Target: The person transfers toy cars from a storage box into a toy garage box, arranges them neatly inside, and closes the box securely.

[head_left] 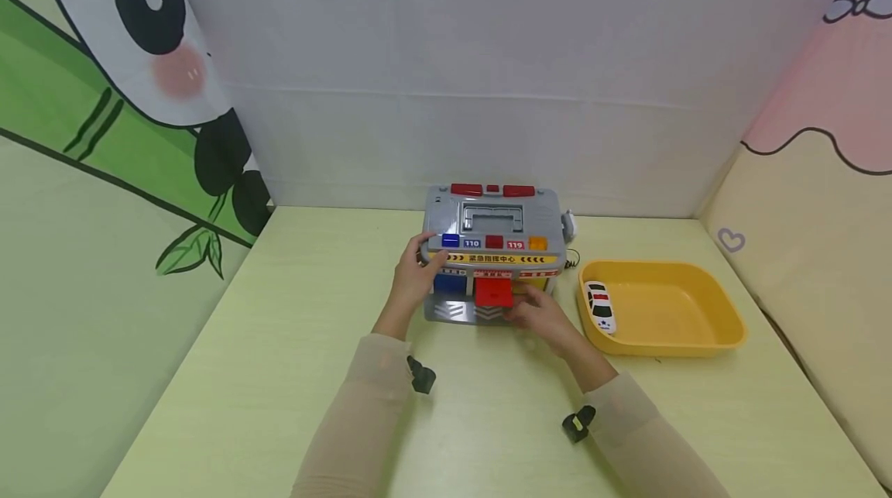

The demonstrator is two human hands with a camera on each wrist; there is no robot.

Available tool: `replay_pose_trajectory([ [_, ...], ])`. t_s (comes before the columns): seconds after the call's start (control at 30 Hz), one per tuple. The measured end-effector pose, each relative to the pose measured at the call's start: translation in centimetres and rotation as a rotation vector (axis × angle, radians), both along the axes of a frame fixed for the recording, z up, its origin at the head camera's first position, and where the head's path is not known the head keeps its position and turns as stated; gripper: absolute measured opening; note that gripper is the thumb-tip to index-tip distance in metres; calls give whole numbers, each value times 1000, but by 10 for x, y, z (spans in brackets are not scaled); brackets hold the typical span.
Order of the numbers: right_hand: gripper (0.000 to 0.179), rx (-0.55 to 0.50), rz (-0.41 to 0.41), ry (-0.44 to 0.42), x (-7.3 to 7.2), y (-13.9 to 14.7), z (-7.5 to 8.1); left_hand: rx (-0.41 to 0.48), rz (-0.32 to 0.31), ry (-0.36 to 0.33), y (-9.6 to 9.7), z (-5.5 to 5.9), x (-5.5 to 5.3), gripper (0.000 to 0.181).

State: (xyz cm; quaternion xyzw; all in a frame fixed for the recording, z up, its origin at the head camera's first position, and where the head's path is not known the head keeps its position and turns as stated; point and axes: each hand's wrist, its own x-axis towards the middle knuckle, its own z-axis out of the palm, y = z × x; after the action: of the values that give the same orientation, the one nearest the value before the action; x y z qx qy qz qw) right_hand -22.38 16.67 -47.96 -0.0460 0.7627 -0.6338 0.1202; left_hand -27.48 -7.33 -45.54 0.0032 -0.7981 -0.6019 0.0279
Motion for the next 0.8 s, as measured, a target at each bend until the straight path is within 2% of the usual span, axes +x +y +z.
replay_pose_trajectory([
  [0.17, 46, 37, -60, -12, 2, 1, 5, 10, -2, -2, 0, 0, 0, 52],
  [0.27, 45, 110, -100, 30, 4, 1, 7, 10, -2, -2, 0, 1, 0, 52],
  [0.47, 41, 337, -200, 227, 8, 0, 8, 3, 0, -1, 1, 0, -1, 52],
  [0.6, 30, 383, -288, 329, 10, -2, 10, 5, -2, 0, 1, -1, -1, 52],
  [0.7, 27, 416, -302, 409, 12, -3, 14, 6, -1, 0, 1, -1, -2, 52],
  [0.8, 33, 483, -291, 483, 14, -5, 20, 8, 2, -2, 1, -1, -2, 51],
])
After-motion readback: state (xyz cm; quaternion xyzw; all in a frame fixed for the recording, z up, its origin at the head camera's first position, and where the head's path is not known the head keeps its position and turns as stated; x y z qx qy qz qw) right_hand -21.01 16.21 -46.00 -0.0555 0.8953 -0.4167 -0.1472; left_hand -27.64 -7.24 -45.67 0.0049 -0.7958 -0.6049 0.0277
